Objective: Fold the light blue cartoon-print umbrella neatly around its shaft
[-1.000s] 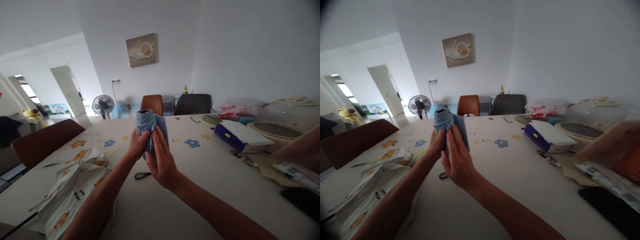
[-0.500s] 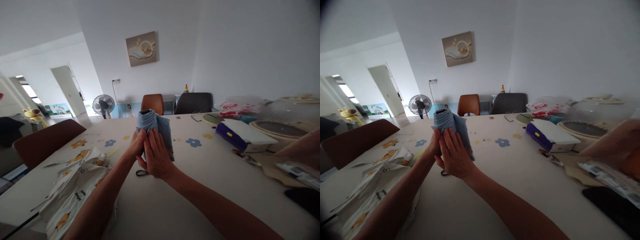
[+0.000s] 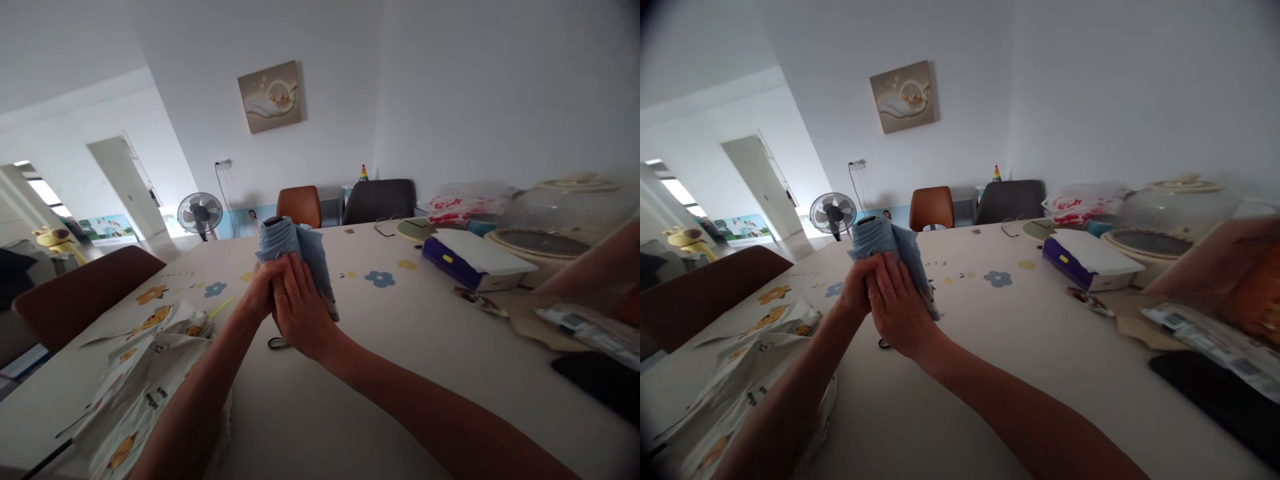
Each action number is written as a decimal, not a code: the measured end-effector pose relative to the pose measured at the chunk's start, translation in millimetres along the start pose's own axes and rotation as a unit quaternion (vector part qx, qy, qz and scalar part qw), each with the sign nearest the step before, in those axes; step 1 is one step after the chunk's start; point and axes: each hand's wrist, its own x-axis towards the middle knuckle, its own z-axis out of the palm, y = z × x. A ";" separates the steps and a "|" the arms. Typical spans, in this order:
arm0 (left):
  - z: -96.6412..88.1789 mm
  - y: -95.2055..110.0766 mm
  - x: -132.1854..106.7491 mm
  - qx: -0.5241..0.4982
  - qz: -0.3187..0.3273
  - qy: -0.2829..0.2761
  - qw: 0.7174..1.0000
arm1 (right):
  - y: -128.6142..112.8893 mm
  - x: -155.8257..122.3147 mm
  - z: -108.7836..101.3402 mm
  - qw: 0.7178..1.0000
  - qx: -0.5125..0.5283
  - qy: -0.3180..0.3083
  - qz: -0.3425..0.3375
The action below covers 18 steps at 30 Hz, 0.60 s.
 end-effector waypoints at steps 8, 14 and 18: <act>-9.2 -7.5 16.4 -0.019 0.038 0.084 0.996 | -7.5 -45.6 -3.8 0.990 0.055 -0.094 -0.092; -18.1 -10.0 26.2 -0.033 0.040 0.064 0.997 | 11.3 -55.6 -51.2 0.957 0.206 -0.097 -0.182; -18.3 -10.3 26.1 -0.029 0.044 0.061 0.997 | 40.0 -26.1 -61.4 0.971 0.214 0.023 0.102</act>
